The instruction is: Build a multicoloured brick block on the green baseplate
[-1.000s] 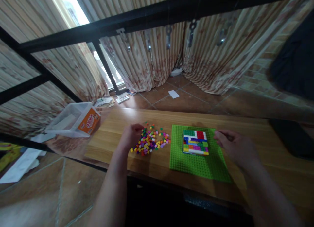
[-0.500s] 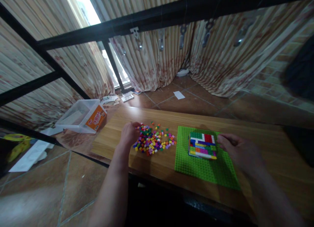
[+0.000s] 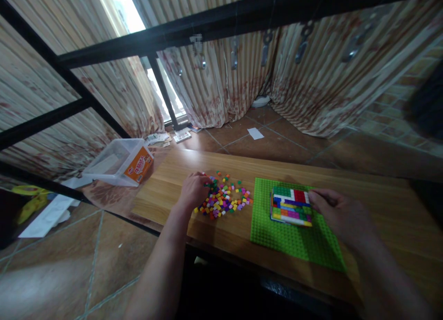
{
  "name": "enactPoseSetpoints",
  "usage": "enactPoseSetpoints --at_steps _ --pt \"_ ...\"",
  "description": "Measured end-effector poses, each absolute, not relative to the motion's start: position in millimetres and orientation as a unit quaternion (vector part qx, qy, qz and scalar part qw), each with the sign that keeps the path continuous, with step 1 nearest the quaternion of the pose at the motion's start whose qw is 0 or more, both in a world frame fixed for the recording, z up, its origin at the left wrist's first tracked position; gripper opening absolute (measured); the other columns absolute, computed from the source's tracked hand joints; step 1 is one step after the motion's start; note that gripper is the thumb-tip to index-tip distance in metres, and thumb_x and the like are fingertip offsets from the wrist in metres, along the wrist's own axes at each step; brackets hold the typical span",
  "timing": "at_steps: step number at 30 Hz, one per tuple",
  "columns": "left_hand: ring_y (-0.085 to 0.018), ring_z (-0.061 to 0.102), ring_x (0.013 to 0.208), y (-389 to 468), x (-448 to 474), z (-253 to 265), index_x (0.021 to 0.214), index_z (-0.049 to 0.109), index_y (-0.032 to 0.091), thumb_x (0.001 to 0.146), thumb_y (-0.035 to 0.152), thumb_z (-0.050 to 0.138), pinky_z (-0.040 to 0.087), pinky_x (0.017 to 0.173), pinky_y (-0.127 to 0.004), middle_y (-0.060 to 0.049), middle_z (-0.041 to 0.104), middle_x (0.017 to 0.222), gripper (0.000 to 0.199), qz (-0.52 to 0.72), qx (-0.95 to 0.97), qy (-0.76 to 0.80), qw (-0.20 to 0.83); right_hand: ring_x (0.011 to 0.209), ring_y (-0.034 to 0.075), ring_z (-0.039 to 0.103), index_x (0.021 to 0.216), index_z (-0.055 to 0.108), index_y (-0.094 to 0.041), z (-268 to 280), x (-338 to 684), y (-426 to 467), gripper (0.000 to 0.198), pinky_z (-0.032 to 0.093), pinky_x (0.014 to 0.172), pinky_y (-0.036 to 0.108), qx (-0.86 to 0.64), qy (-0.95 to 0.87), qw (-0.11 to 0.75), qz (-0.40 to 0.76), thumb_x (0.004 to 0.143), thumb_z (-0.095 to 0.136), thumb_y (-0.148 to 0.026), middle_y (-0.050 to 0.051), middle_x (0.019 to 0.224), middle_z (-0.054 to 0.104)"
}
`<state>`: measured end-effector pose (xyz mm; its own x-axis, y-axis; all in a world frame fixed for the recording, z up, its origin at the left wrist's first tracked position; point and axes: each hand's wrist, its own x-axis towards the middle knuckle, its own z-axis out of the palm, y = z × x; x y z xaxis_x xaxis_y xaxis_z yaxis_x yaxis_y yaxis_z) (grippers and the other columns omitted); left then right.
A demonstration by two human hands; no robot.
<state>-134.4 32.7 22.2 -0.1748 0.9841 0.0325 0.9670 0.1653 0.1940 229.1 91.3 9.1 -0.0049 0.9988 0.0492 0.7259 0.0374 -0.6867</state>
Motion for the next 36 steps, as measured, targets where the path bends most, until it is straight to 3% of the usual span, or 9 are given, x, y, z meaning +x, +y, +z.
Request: enactPoseSetpoints --at_steps 10,16,23,28,36 --pt "-0.025 0.059 0.107 34.6 -123.8 22.9 0.100 0.075 0.028 0.079 0.019 0.056 0.046 0.096 -0.039 -0.006 0.066 0.112 0.030 0.076 0.631 0.771 0.050 0.073 0.030 0.068 0.088 0.073 -0.022 10.3 226.8 91.1 0.036 0.050 0.067 0.041 -0.647 -0.664 0.285 0.243 0.079 0.056 -0.052 0.008 0.078 0.074" --pt "-0.023 0.062 0.095 35.7 -125.9 25.1 0.092 0.076 0.023 0.080 0.023 0.058 0.048 0.090 -0.036 -0.008 0.068 0.099 0.021 0.184 0.639 0.744 0.054 0.071 0.028 0.069 0.086 0.073 -0.021 10.3 224.4 90.6 0.034 0.051 0.067 0.040 -0.636 -0.654 0.323 0.253 0.078 0.058 -0.050 0.007 0.074 0.074" --pt "-0.016 0.064 0.077 41.0 -76.5 24.9 0.092 0.073 0.017 0.081 0.031 0.061 0.051 0.075 -0.028 -0.004 0.072 0.084 0.021 0.450 0.603 0.593 0.289 0.084 0.020 0.067 0.088 0.073 -0.022 36.1 191.9 72.8 0.025 0.052 0.077 0.034 -0.523 -0.635 0.504 0.262 0.085 0.058 -0.042 0.004 0.090 0.073" --pt "-0.016 0.066 0.082 38.6 -13.5 33.7 0.093 0.075 0.017 0.081 0.031 0.064 0.052 0.078 -0.028 -0.004 0.074 0.089 0.021 0.503 0.549 0.505 0.437 0.086 0.017 0.065 0.094 0.072 -0.025 44.4 167.1 62.3 0.017 0.051 0.078 0.032 -0.409 -0.704 0.475 0.334 0.086 0.061 -0.035 0.003 0.092 0.070" --pt "-0.016 0.067 0.083 40.9 23.1 29.2 0.092 0.075 0.017 0.078 0.033 0.067 0.053 0.081 -0.029 -0.004 0.075 0.090 0.022 0.542 0.498 0.470 0.488 0.083 0.017 0.064 0.092 0.073 -0.026 36.2 166.4 63.8 0.016 0.051 0.076 0.032 -0.417 -0.694 0.463 0.360 0.086 0.060 -0.031 0.003 0.088 0.070"
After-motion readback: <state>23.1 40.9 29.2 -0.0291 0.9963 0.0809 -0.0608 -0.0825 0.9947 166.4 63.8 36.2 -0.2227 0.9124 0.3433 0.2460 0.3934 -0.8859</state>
